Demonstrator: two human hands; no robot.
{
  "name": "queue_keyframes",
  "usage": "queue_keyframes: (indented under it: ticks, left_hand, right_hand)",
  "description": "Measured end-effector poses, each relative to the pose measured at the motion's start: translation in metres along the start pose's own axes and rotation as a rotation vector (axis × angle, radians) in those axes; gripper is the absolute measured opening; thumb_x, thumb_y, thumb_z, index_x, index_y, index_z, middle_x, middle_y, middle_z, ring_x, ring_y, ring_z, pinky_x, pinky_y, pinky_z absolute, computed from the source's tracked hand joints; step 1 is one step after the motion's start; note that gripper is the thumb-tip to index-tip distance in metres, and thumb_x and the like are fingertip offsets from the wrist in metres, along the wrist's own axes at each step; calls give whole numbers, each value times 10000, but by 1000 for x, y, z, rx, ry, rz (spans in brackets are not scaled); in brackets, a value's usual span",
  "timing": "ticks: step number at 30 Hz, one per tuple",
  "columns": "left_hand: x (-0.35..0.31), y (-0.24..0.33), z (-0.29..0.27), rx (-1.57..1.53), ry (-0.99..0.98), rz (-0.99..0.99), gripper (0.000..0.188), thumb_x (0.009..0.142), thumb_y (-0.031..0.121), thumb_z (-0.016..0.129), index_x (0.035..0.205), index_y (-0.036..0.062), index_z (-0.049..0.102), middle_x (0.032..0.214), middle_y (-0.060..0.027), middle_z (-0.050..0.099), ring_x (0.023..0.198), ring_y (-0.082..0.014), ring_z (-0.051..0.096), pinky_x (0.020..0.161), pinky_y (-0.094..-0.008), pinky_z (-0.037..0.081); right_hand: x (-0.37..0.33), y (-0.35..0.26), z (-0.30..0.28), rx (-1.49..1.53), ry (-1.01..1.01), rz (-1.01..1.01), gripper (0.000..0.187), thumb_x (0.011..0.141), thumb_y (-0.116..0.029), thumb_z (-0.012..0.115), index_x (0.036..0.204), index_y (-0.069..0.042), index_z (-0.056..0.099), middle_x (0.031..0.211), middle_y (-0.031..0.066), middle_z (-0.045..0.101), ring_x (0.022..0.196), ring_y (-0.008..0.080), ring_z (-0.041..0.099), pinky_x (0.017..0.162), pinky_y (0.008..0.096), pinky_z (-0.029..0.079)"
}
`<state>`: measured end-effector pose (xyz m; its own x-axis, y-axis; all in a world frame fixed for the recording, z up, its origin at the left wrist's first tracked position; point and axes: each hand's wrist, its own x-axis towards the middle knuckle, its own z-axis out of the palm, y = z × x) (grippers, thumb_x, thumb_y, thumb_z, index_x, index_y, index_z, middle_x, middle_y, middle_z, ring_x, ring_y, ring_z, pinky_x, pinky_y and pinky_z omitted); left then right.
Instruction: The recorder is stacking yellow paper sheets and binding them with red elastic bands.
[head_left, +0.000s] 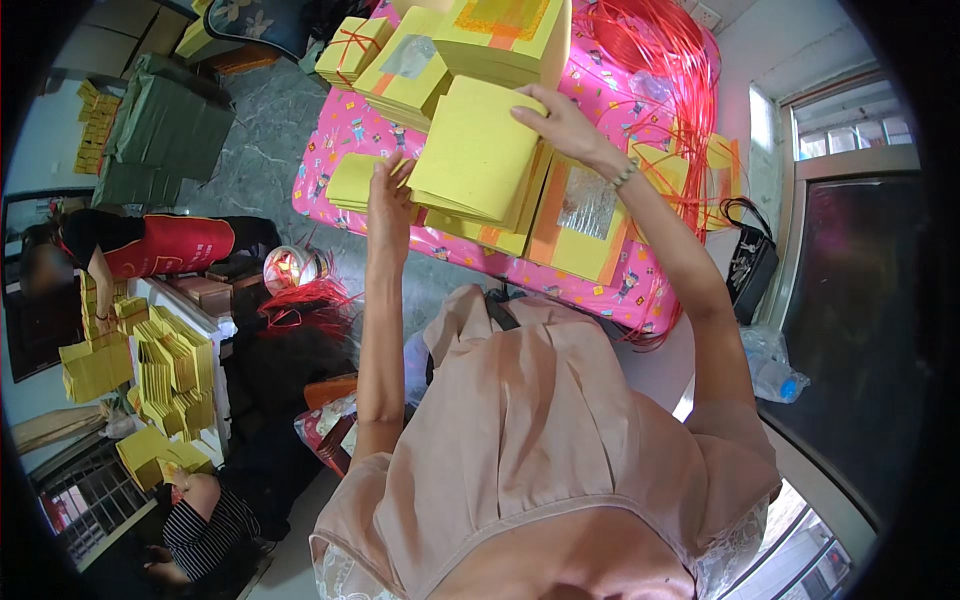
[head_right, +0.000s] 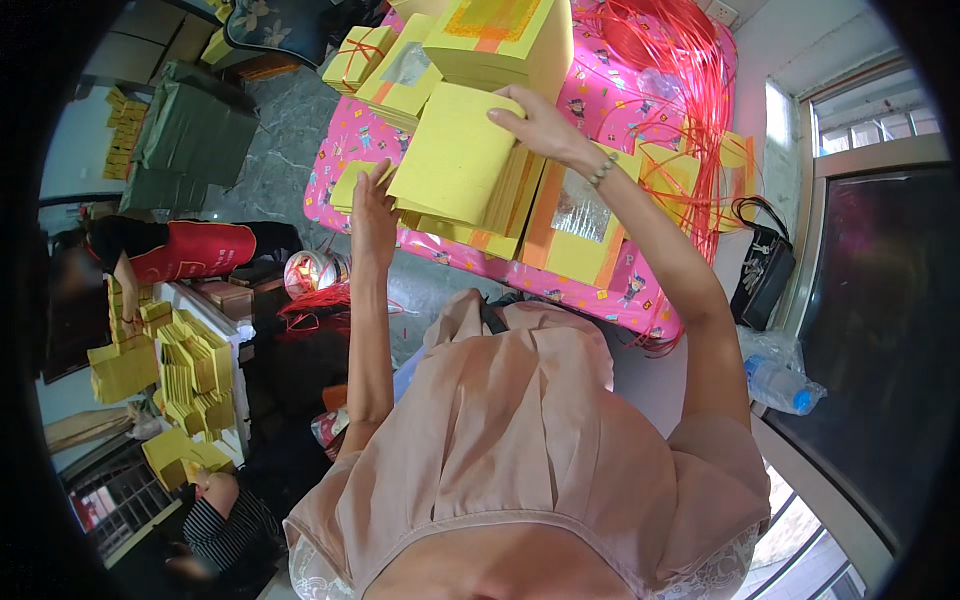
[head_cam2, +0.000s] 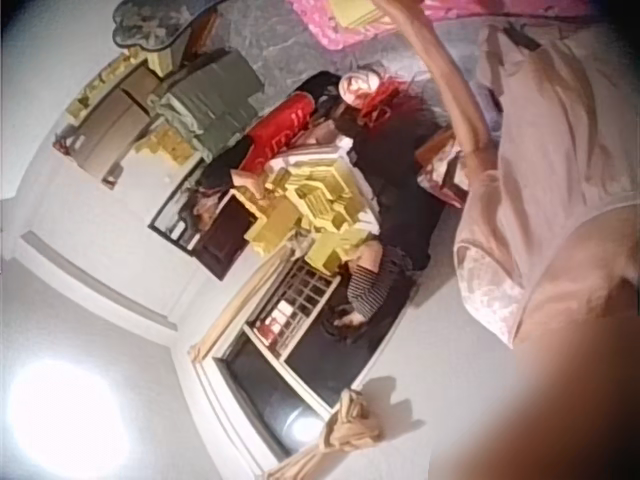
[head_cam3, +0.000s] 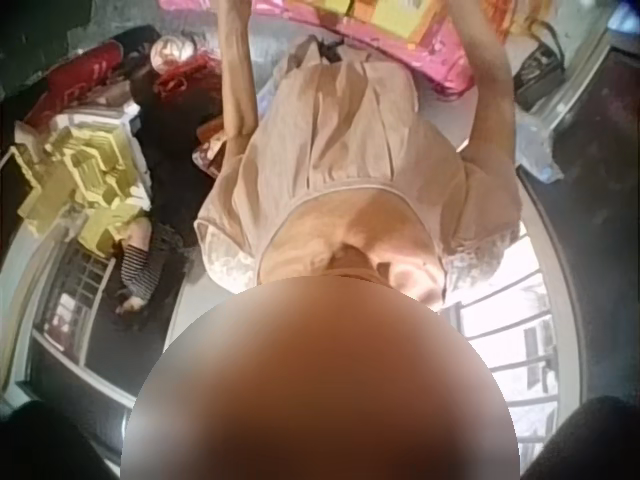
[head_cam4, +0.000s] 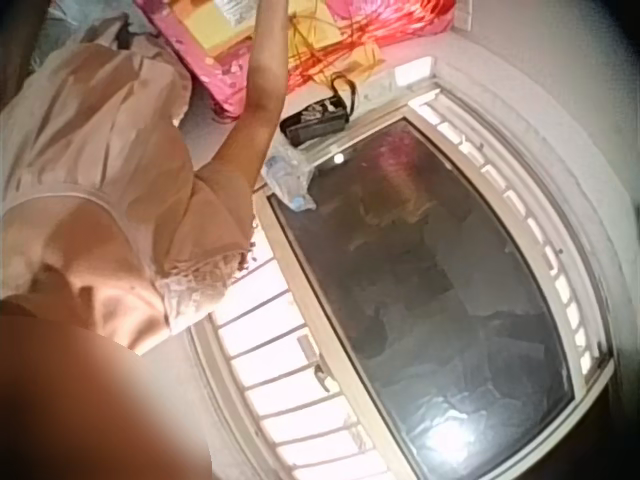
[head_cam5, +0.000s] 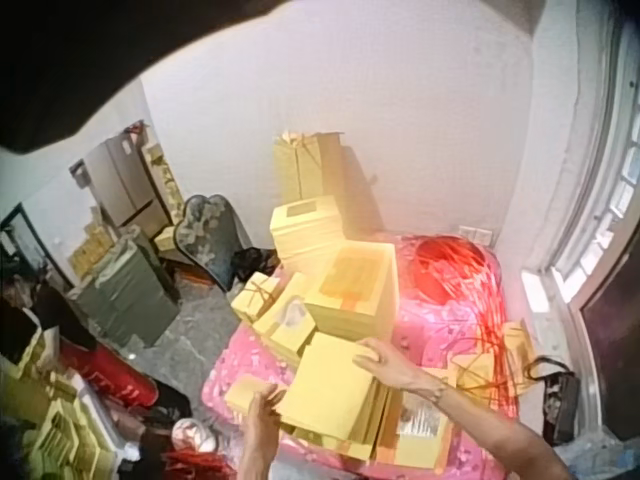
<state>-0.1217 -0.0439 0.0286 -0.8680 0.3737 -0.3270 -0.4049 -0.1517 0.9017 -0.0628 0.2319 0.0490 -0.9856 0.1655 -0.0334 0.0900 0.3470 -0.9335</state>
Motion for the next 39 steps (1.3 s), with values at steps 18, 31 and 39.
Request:
queue_keyframes:
  ticks: [18,31,39]
  left_hand:
    - [20,-69,22,708,48,469,547,804,209,746,1285,24,565,1184,-186,585,1117,-331,550,985,-418,432]
    - [7,-77,40,831,217,542,390,794,178,728,1172,102,673,1247,-172,527,1180,-341,472,1027,-443,373]
    - [9,-82,39,723,229,546,402,786,157,722,1178,92,660,1226,-156,558,1178,-340,492,1029,-435,392]
  right_hand:
    - [24,59,19,-224,-59,-18,405,926,-312,621,1214,-29,580,1117,209,635,1058,336,613,924,415,467]
    - [-37,-5,64,-677,314,-305,508,888,-326,645,1288,-38,522,1286,202,461,1255,375,411,1041,540,350]
    - [-48,36,81,-773,69,-267,582,951,-404,513,1445,-113,419,1511,212,292,1444,396,171,1154,609,113]
